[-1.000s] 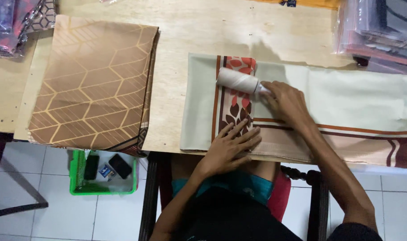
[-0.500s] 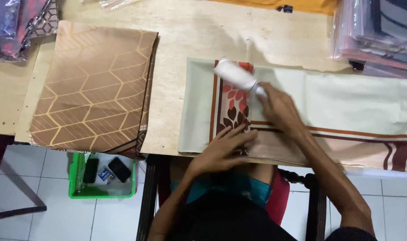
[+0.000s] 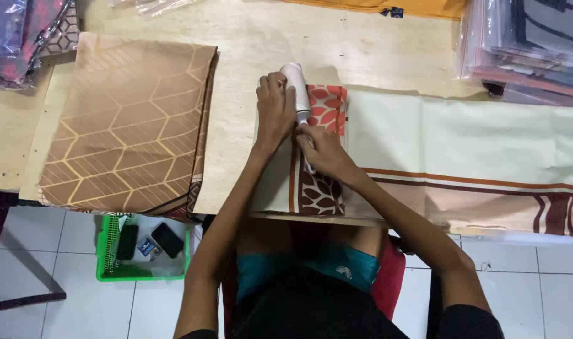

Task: The person irons a patterned piece of fabric on a wooden table using a white handheld steam iron. They repeatedly fold the fabric and press it with the iron to smooth out wrinkles.

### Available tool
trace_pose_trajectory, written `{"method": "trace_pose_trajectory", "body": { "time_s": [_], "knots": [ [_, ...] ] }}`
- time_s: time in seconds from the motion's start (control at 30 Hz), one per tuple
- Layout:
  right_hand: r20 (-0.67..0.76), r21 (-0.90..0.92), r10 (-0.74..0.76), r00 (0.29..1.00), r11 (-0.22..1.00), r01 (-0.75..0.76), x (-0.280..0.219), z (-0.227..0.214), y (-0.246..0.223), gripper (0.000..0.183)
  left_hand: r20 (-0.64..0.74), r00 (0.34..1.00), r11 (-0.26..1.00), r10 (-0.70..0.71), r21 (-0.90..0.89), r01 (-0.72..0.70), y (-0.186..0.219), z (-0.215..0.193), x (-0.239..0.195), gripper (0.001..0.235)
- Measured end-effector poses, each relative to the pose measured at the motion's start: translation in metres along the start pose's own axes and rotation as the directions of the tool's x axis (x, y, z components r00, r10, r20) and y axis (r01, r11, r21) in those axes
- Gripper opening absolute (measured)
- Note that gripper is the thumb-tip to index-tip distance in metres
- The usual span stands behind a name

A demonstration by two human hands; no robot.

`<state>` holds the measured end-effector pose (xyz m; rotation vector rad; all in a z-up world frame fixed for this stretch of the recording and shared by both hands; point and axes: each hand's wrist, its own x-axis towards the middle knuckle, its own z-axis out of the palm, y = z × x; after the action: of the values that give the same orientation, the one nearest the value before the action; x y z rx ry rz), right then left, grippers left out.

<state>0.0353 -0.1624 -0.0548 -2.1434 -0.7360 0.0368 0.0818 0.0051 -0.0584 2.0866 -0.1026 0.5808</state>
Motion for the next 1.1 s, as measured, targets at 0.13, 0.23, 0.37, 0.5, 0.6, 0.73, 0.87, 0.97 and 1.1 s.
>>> {"method": "trace_pose_trajectory", "body": {
  "time_s": [0.13,0.23,0.37,0.5,0.6,0.73,0.87,0.97,1.1],
  "knots": [
    [-0.013,-0.034,0.082,0.997,0.996,-0.082,0.009,0.005,0.004,0.015,0.056,0.998,0.992,0.005,0.128,-0.012,0.002,-0.007,-0.004,0.031],
    [-0.021,-0.09,0.125,0.992,0.988,-0.126,0.003,-0.004,-0.001,0.018,0.147,0.989,0.963,0.014,0.265,-0.053,0.007,-0.012,-0.013,0.042],
    [-0.079,-0.128,0.24,0.968,0.96,-0.248,-0.011,-0.037,0.006,0.021,0.318,0.946,0.84,-0.063,0.528,-0.122,0.006,-0.011,-0.015,0.063],
    [-0.147,-0.117,0.297,0.944,0.942,-0.314,-0.024,-0.065,0.007,0.018,0.348,0.936,0.83,-0.057,0.538,-0.149,0.008,-0.012,-0.015,0.063],
    [-0.161,-0.113,0.204,0.966,0.968,-0.224,-0.037,-0.086,0.001,0.016,0.348,0.937,0.865,0.04,0.457,-0.207,0.015,-0.014,-0.022,0.067],
    [-0.094,-0.155,0.16,0.983,0.973,-0.173,-0.054,-0.116,-0.018,0.006,0.382,0.837,0.846,0.391,0.21,-0.491,0.027,-0.011,-0.07,0.07],
    [0.158,-0.335,0.401,0.902,0.881,-0.333,-0.066,-0.113,-0.009,0.039,0.582,0.621,0.716,0.524,0.094,-0.692,0.047,-0.026,-0.136,0.084],
    [0.146,-0.517,0.341,0.929,0.826,-0.222,-0.058,-0.11,-0.006,0.033,0.665,0.593,0.752,0.453,0.072,-0.655,0.076,-0.049,-0.13,0.084],
    [0.067,-0.605,0.308,0.949,0.769,-0.207,-0.027,-0.124,0.005,0.039,0.698,0.57,0.747,0.433,0.075,-0.66,0.075,-0.05,-0.132,0.084]
  ]
}}
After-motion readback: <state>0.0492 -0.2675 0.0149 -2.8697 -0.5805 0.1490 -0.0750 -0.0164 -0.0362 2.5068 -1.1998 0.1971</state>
